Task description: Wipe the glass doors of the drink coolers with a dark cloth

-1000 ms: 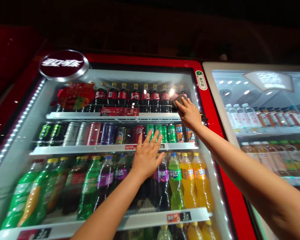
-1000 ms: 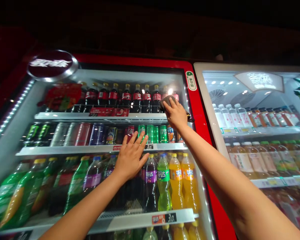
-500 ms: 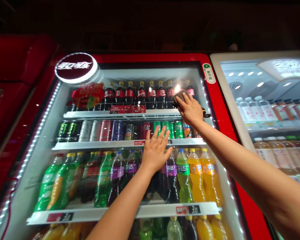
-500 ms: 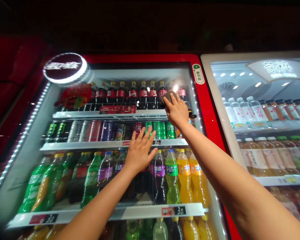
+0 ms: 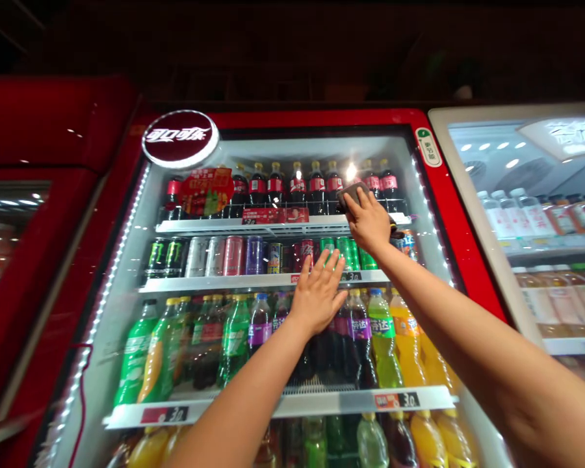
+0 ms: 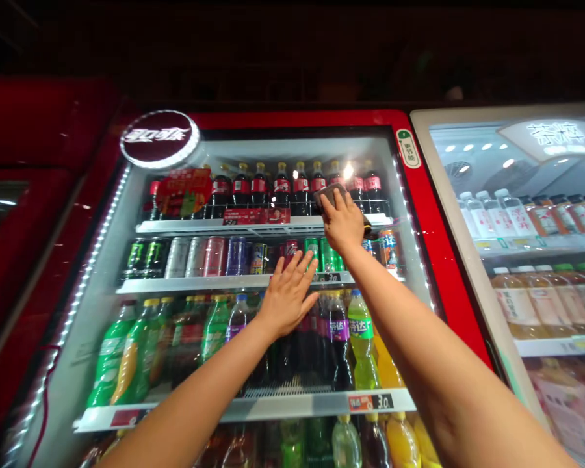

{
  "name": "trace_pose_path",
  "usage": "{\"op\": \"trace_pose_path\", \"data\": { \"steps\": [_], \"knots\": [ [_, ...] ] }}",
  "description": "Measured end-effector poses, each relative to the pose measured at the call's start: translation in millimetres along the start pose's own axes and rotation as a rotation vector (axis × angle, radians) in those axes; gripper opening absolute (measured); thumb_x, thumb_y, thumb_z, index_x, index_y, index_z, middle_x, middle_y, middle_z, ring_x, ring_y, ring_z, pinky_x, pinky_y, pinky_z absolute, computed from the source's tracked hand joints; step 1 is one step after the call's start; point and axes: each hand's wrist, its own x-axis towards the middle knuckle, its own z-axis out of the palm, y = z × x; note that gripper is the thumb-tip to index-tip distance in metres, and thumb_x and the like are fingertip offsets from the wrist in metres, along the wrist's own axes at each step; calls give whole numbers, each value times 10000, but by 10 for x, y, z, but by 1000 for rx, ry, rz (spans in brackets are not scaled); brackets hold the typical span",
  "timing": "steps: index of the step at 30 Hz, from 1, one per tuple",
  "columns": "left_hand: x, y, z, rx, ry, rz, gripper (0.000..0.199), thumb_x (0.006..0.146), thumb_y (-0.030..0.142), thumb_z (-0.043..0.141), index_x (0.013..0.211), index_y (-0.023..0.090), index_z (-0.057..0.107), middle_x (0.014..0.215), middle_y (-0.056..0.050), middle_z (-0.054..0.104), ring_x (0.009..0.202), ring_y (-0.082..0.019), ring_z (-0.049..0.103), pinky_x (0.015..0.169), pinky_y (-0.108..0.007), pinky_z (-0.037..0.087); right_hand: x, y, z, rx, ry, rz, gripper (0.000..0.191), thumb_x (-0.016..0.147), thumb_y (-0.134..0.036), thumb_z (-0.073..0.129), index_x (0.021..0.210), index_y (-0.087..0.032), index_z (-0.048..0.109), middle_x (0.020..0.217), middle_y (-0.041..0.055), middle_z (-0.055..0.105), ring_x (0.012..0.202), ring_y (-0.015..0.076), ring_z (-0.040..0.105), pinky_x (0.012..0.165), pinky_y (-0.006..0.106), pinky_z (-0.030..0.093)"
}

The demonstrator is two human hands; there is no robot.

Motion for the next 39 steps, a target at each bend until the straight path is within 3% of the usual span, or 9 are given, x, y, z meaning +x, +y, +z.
{"op": "trace_pose_path", "data": {
  "steps": [4, 8, 14, 18, 22, 29, 32, 36, 39],
  "knots": [
    [-251, -343, -108, 4, 11, -41, 715, 1018, 501, 419, 1626, 207, 183, 1688, -55, 262, 1583, -237, 135, 1293, -500, 132, -111, -290, -17, 44, -74, -178, 494, 978, -315, 507, 1471, -307, 548, 1591, 49, 453, 1476, 346, 398, 1111, 544, 459],
    [-488, -662, -175, 16, 30, -70, 702, 1026, 480, 412, 1627, 210, 171, 1683, -57, 280, 1580, -240, 153, 1287, -512, 143, -336, -3, -170, 122, -121, -376, 448, 1001, -356, 492, 1441, -324, 569, 1572, 13, 482, 1468, 290, 422, 1122, 521, 470],
    [-632, -1003, -180, 15, 20, -64, 694, 1032, 501, 391, 1625, 227, 155, 1684, -59, 276, 1579, -239, 160, 1285, -519, 134, -39, -171, 30, -9, 3, 67, 500, 967, -322, 509, 1463, -282, 555, 1575, 65, 471, 1447, 377, 435, 1084, 588, 484],
    [-632, -1137, -197, 14, 3, -33, 687, 1032, 505, 387, 1626, 259, 144, 1692, -36, 254, 1583, -226, 131, 1291, -523, 97, -145, -347, -22, 22, -82, -136, 488, 979, -354, 500, 1463, -316, 553, 1591, 30, 451, 1475, 346, 400, 1107, 555, 473],
    [-645, -1242, -186, 10, 2, -32, 658, 1038, 480, 378, 1624, 285, 151, 1689, 0, 261, 1585, -223, 114, 1289, -548, 61, -356, -53, -193, 66, -155, -301, 457, 1011, -397, 461, 1452, -328, 558, 1590, 12, 455, 1470, 296, 420, 1129, 525, 464],
    [-667, -1259, -150, 15, -9, -42, 646, 1035, 484, 382, 1615, 285, 179, 1683, 5, 277, 1576, -228, 166, 1281, -550, 82, 57, -328, 98, -22, -31, 46, 531, 963, -342, 491, 1492, -310, 521, 1598, 36, 441, 1469, 365, 404, 1102, 575, 467],
    [-666, -1250, -165, 12, -13, -38, 647, 1034, 467, 383, 1615, 283, 167, 1685, 3, 270, 1577, -231, 164, 1275, -561, 111, -13, -562, 82, 33, -79, -126, 507, 977, -348, 489, 1483, -336, 528, 1599, 11, 440, 1486, 336, 384, 1123, 558, 455],
    [-675, -1233, -159, -21, 22, -51, 658, 1031, 456, 390, 1619, 288, 146, 1678, -4, 283, 1575, -234, 172, 1278, -565, 108, -295, -350, -123, 131, -181, -410, 449, 999, -380, 490, 1442, -355, 562, 1576, -14, 472, 1482, 268, 404, 1143, 522, 455],
    [-692, -1219, -134, -49, 64, -60, 678, 1024, 443, 409, 1622, 306, 119, 1673, 3, 294, 1571, -230, 184, 1284, -557, 98, -279, -137, -133, 103, -108, -305, 467, 983, -358, 514, 1448, -348, 557, 1557, 13, 497, 1454, 300, 444, 1123, 569, 470]
  ]
}}
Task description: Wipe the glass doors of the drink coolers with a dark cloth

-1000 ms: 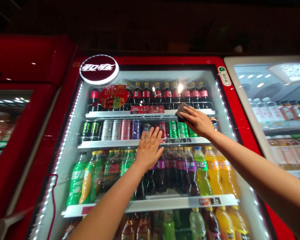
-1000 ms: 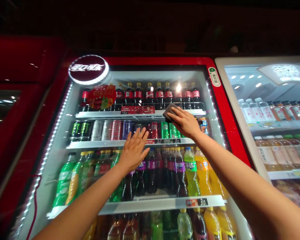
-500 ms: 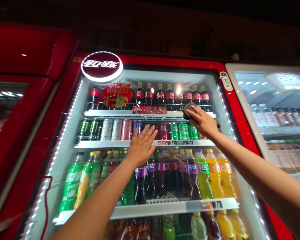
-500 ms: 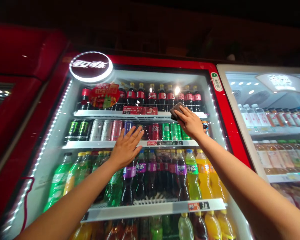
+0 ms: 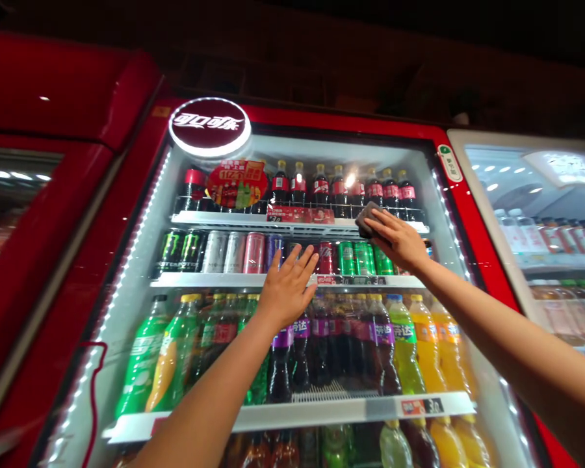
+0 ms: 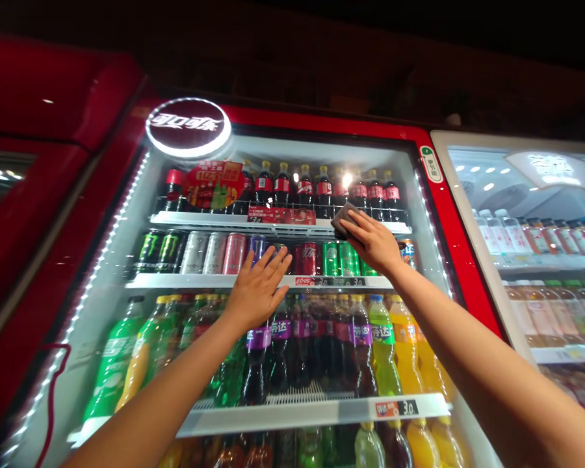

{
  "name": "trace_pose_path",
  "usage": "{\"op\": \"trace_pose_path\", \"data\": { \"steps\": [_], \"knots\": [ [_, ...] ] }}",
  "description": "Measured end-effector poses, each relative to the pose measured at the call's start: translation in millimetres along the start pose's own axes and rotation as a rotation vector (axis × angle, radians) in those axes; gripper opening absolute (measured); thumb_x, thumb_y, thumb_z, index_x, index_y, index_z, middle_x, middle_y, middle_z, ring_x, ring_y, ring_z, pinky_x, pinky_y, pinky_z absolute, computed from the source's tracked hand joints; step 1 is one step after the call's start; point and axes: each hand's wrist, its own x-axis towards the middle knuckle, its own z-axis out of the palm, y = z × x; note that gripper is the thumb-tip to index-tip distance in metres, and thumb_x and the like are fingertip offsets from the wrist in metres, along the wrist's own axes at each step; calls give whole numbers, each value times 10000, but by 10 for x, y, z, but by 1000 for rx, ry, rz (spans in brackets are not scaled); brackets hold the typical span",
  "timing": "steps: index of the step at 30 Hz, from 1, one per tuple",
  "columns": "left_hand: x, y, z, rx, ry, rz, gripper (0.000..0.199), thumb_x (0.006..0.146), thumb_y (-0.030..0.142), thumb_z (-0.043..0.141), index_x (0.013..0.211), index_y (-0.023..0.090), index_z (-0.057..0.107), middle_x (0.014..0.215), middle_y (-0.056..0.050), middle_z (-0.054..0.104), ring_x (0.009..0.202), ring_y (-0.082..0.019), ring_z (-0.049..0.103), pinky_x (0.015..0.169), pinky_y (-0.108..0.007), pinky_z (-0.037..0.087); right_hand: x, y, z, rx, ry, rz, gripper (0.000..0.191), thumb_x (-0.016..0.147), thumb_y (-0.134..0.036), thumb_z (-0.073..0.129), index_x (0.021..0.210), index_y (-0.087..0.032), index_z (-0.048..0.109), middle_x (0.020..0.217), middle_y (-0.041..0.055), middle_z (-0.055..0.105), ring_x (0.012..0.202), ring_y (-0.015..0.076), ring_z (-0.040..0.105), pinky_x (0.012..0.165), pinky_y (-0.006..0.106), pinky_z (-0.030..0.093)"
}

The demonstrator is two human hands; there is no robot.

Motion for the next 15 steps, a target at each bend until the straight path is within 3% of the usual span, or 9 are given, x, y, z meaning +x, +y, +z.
{"op": "trace_pose_path", "data": {
  "steps": [2, 4, 7, 9, 12, 13, 15],
  "knots": [
    [-13, 1, 15, -9, 24, -1, 698, 1016, 425, 430, 1622, 327, 97, 1671, 14, 300, 1567, -224, 197, 1287, -551, 105, 169, -5, 96, -49, 81, 148, 495, 973, -336, 512, 1467, -341, 541, 1558, 32, 494, 1448, 342, 445, 1104, 613, 470],
    [-20, -2, 23, -16, 34, 3, 713, 1011, 416, 443, 1622, 333, 86, 1669, 17, 304, 1565, -223, 203, 1287, -551, 112, 407, -168, 239, -85, 132, 253, 515, 972, -327, 498, 1486, -336, 523, 1567, 43, 482, 1457, 372, 423, 1095, 638, 461],
    [-19, -8, 23, -24, 26, 11, 701, 1015, 416, 434, 1622, 316, 97, 1673, 7, 295, 1567, -226, 196, 1286, -558, 109, 605, -526, 381, -91, 119, 235, 527, 978, -330, 479, 1504, -344, 500, 1585, 39, 458, 1477, 364, 393, 1103, 607, 458],
    [-15, -3, 18, -28, 17, 4, 679, 1021, 417, 420, 1620, 304, 120, 1676, 0, 288, 1569, -226, 190, 1287, -558, 103, 529, -665, 357, -65, 49, 90, 521, 983, -338, 475, 1503, -349, 499, 1595, 20, 446, 1490, 328, 379, 1121, 561, 457],
    [-13, 18, 8, -47, 1, -9, 648, 1021, 434, 413, 1608, 293, 176, 1676, -2, 290, 1573, -222, 171, 1291, -547, 97, 240, -606, 198, 0, -73, -153, 489, 988, -357, 482, 1475, -354, 528, 1589, -11, 457, 1492, 276, 385, 1147, 517, 444],
    [-14, 26, 5, -55, -5, -10, 638, 1021, 437, 412, 1602, 288, 196, 1675, -3, 292, 1575, -221, 163, 1291, -548, 98, 164, -542, 150, 10, -77, -161, 475, 989, -357, 481, 1460, -350, 545, 1582, -10, 468, 1486, 273, 396, 1149, 518, 443],
    [-19, 39, 4, -68, -12, -8, 621, 1021, 438, 408, 1592, 277, 224, 1675, -6, 293, 1577, -221, 157, 1292, -552, 102, 128, -429, 122, -7, -9, -24, 474, 983, -342, 477, 1448, -320, 563, 1571, 23, 484, 1469, 306, 418, 1137, 547, 449]
  ]
}}
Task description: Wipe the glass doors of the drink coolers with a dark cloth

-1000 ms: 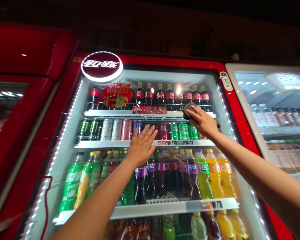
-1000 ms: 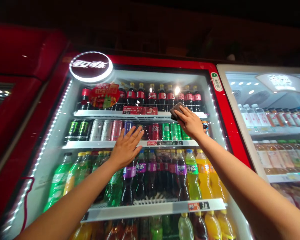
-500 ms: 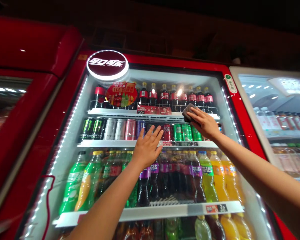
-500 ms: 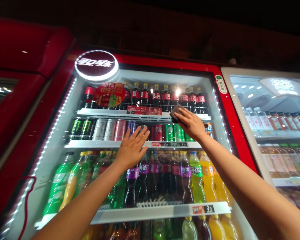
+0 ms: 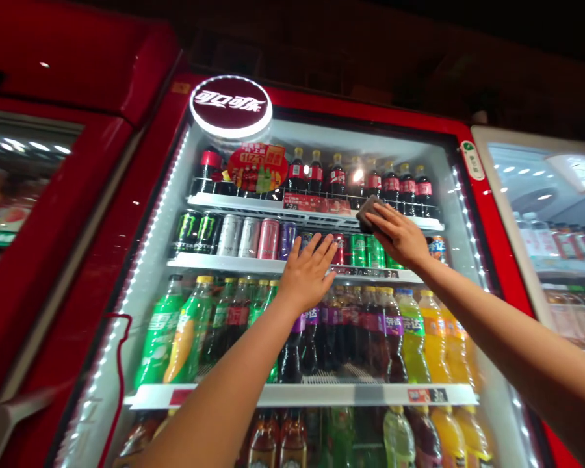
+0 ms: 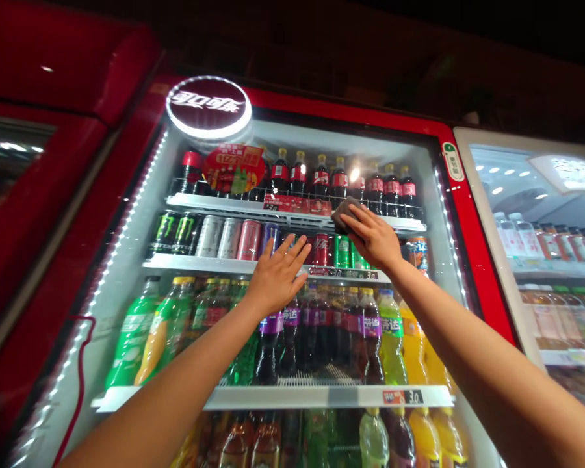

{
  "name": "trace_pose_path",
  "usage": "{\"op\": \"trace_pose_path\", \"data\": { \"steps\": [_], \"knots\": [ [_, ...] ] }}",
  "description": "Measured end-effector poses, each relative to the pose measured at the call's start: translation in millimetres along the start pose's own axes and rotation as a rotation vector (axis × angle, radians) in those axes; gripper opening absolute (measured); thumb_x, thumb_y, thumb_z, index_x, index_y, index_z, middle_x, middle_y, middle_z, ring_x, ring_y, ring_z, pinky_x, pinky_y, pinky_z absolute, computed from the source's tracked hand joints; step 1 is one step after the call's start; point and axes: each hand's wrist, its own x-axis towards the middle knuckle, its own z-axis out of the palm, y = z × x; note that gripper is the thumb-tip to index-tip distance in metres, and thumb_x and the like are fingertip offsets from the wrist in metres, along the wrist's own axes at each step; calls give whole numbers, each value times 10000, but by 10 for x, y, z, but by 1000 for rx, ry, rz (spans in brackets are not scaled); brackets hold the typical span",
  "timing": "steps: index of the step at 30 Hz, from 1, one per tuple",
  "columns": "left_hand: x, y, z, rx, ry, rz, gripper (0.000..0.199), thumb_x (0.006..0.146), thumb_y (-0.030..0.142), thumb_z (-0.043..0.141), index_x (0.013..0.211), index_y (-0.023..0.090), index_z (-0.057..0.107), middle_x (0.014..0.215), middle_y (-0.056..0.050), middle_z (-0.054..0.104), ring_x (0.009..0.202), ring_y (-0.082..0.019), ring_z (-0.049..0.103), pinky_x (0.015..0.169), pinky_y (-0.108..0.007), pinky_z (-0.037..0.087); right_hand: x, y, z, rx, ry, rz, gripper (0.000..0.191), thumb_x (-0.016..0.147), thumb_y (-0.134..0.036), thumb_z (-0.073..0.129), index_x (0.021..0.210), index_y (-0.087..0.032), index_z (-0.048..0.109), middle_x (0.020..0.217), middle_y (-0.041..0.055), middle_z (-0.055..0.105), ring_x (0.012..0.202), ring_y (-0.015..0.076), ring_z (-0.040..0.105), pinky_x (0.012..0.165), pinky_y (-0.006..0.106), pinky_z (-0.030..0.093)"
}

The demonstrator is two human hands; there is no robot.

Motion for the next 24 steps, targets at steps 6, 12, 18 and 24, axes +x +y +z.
{"op": "trace_pose_path", "data": {
  "steps": [6, 12, 18, 24],
  "knots": [
    [-15, -2, 36, -18, 7, -6, 624, 1021, 438, 386, 1597, 263, 220, 1683, -8, 270, 1580, -230, 141, 1292, -570, 90, 592, -269, 331, -156, 94, 457, 554, 961, -317, 460, 1511, -272, 503, 1592, 86, 445, 1452, 436, 402, 1071, 632, 469],
    [-3, -41, 44, -23, -13, 27, 647, 1022, 452, 380, 1612, 258, 197, 1687, -26, 251, 1582, -241, 133, 1287, -581, 75, 394, -517, 277, -60, 29, 161, 570, 953, -279, 484, 1510, -398, 479, 1578, -16, 468, 1472, 348, 403, 1116, 596, 468],
    [-127, -190, -69, 1, -16, 98, 673, 1018, 463, 411, 1614, 251, 180, 1678, -28, 289, 1579, -217, 152, 1294, -552, 94, 333, -311, 202, -71, 53, 366, 552, 975, -255, 425, 1519, -322, 485, 1598, 57, 438, 1481, 386, 377, 1117, 633, 446],
    [-471, -593, -297, 62, -20, 84, 659, 1025, 432, 431, 1615, 294, 170, 1670, -18, 314, 1570, -226, 193, 1291, -549, 91, 810, -729, 337, -125, -63, 423, 574, 960, -269, 492, 1532, -303, 467, 1636, 47, 375, 1505, 403, 322, 1132, 597, 441]
  ]
}}
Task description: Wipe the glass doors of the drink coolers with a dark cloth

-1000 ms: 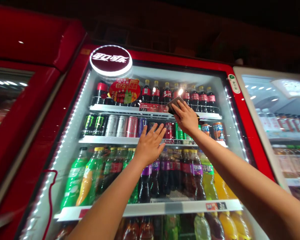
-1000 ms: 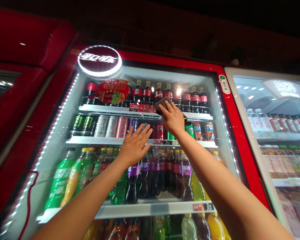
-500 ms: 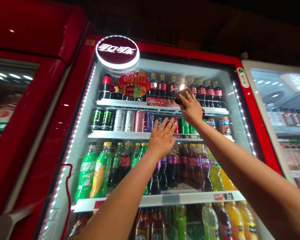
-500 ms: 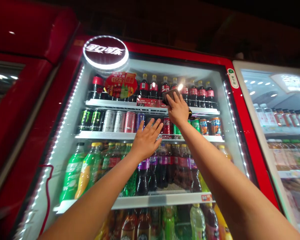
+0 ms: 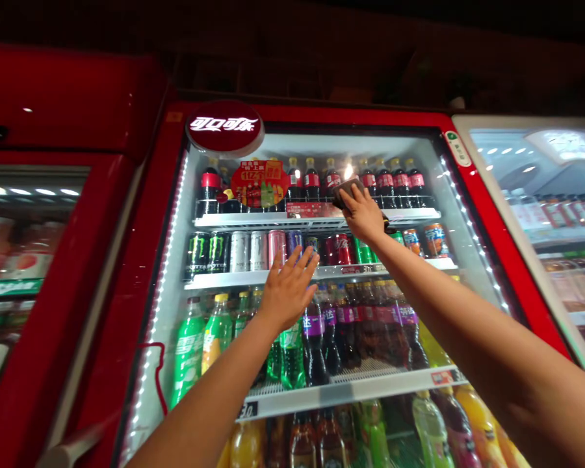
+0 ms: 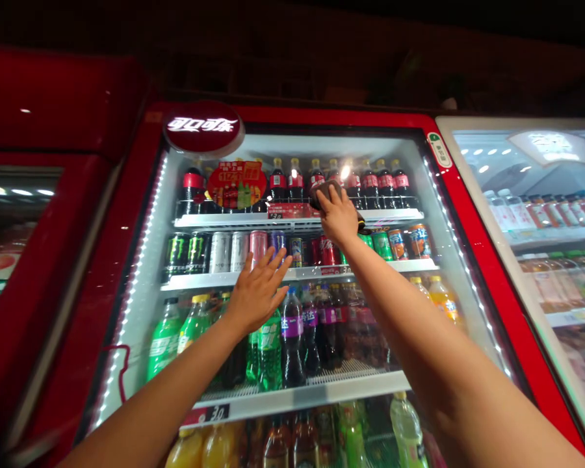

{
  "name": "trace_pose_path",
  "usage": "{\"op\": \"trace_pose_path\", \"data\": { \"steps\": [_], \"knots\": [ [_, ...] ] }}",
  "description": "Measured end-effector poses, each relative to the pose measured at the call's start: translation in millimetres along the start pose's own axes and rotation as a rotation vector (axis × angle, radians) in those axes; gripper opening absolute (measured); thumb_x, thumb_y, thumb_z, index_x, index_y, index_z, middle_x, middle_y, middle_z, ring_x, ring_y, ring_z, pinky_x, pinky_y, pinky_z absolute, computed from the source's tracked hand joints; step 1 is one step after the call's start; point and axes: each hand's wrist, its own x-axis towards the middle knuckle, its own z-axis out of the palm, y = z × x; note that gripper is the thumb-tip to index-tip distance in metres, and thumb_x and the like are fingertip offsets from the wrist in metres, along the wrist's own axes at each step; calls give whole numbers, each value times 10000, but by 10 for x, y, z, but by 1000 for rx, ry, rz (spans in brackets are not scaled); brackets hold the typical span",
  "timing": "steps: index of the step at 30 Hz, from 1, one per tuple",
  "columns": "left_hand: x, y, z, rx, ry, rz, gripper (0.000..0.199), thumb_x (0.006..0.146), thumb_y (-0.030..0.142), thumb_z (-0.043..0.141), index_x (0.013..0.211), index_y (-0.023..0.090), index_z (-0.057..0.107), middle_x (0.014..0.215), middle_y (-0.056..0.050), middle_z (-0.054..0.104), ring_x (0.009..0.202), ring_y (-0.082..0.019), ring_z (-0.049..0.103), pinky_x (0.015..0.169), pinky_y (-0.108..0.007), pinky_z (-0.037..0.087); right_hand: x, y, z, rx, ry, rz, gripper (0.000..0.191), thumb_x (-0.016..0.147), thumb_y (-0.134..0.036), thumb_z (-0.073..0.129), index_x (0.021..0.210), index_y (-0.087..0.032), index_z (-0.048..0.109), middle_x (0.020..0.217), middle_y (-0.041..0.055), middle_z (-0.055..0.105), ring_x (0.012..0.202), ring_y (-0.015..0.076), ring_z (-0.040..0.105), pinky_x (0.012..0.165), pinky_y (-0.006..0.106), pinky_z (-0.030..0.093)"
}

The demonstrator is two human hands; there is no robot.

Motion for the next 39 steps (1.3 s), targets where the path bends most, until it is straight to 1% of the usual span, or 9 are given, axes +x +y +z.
{"op": "trace_pose_path", "data": {
  "steps": [5, 9, 14, 18, 22, 26, 31, 34, 39],
  "knots": [
    [-252, -309, -106, 55, 7, -32, 706, 1010, 422, 463, 1627, 307, 141, 1663, -33, 321, 1563, -253, 219, 1286, -573, 90, -442, 57, -62, 106, 37, -297, 513, 974, -290, 473, 1478, -373, 519, 1590, -21, 453, 1489, 333, 380, 1126, 594, 467],
    [-341, -394, -77, 66, -1, -59, 643, 1024, 394, 419, 1619, 283, 203, 1660, -45, 324, 1564, -251, 216, 1283, -567, 123, -330, 226, 22, 119, 126, -172, 536, 961, -247, 446, 1476, -374, 520, 1571, -10, 478, 1472, 354, 403, 1093, 634, 481],
    [-369, -371, -34, 65, -18, -77, 608, 1034, 407, 401, 1603, 272, 235, 1671, -31, 301, 1569, -244, 202, 1275, -573, 144, 77, -273, 190, 132, 174, -71, 529, 941, -248, 473, 1455, -338, 559, 1562, 34, 488, 1465, 415, 390, 1070, 659, 470],
    [-376, -351, -39, 66, -30, -85, 605, 1034, 429, 402, 1597, 278, 240, 1680, -32, 282, 1570, -243, 195, 1277, -566, 140, -164, -567, 115, 136, 59, -319, 495, 976, -295, 481, 1465, -334, 543, 1593, 12, 447, 1483, 368, 377, 1112, 624, 449],
    [-390, -343, -26, 56, -20, -88, 637, 1025, 448, 419, 1603, 282, 211, 1681, -27, 282, 1577, -233, 163, 1282, -558, 133, -504, -259, -24, 134, -54, -569, 484, 1000, -316, 475, 1477, -386, 509, 1601, -55, 431, 1503, 276, 363, 1167, 551, 430],
    [-398, -339, 1, 58, -11, -91, 663, 1016, 459, 436, 1607, 285, 192, 1681, -23, 282, 1576, -234, 168, 1281, -559, 147, -364, -88, 16, 111, 37, -394, 482, 1001, -306, 455, 1476, -325, 537, 1588, 6, 457, 1480, 325, 396, 1137, 562, 460],
    [-395, -337, -8, 68, -36, -96, 650, 1026, 449, 419, 1608, 279, 185, 1683, -20, 279, 1576, -237, 168, 1283, -563, 127, -62, -652, 161, 102, 118, -191, 537, 979, -271, 466, 1511, -333, 495, 1590, 52, 450, 1466, 398, 393, 1071, 627, 460],
    [-399, -342, -32, 71, -48, -90, 645, 1029, 447, 416, 1606, 285, 177, 1687, -17, 270, 1576, -235, 168, 1283, -560, 127, -100, -799, 105, 117, 38, -390, 520, 984, -276, 475, 1500, -334, 504, 1603, 43, 434, 1478, 367, 383, 1086, 597, 449],
    [-413, -346, -51, 81, -28, -76, 658, 1028, 441, 427, 1607, 285, 156, 1684, -17, 282, 1575, -228, 177, 1284, -556, 124, -58, -459, -14, 168, -22, -648, 454, 996, -279, 472, 1438, -322, 571, 1564, 13, 494, 1440, 290, 454, 1126, 523, 438]
  ]
}}
